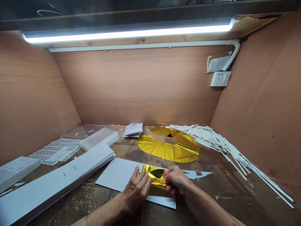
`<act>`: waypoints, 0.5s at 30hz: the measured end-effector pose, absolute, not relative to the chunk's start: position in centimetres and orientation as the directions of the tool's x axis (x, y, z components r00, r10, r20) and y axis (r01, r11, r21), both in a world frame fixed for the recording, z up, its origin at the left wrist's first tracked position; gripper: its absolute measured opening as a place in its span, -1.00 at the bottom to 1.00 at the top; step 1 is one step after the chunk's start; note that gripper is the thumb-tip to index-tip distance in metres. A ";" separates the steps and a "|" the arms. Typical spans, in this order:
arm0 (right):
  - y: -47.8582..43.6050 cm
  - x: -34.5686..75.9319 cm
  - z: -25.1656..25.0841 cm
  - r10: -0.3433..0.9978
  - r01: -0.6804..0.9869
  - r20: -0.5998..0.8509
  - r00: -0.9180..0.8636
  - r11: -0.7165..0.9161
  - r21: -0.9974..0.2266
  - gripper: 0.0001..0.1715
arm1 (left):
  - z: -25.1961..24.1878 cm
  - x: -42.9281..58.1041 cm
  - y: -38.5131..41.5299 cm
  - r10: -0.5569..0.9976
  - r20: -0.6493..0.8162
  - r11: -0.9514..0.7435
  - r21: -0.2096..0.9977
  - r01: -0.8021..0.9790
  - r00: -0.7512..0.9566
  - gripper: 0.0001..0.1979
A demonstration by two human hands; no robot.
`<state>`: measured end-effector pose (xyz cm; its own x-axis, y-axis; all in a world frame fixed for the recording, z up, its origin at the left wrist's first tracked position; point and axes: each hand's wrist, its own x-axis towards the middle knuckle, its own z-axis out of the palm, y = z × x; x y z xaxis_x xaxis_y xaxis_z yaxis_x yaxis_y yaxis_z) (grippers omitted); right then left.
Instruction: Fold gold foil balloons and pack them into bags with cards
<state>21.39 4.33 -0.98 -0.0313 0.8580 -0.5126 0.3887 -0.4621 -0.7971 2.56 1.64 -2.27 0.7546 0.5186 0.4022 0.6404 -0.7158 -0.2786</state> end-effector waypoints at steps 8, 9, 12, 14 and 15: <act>0.1 21.3 2.9 0.737 0.762 0.575 -0.356 0.585 -0.278 -0.57 | 4.9 2.0 3.7 0.607 0.230 -0.776 -0.030 0.629 0.760 -0.87; -0.2 21.0 2.9 0.696 0.752 0.607 -0.383 0.617 -0.232 -0.67 | 6.0 1.9 3.9 0.622 0.198 -0.778 0.044 0.627 0.758 -0.86; 0.0 19.9 3.2 0.837 0.698 0.459 -0.299 0.520 -0.493 -0.74 | 8.0 1.4 4.9 0.709 0.043 -0.636 0.472 0.611 0.704 -0.87; 1.0 19.4 3.5 0.947 0.575 0.116 -0.299 0.276 -0.771 -0.75 | 8.2 0.8 5.6 0.747 -0.113 -0.364 0.755 0.545 0.656 -0.89; 1.7 19.2 3.5 0.944 0.524 -0.068 -0.323 0.118 -0.844 -0.76 | 8.0 0.4 5.9 0.758 -0.184 -0.224 0.827 0.515 0.626 -0.88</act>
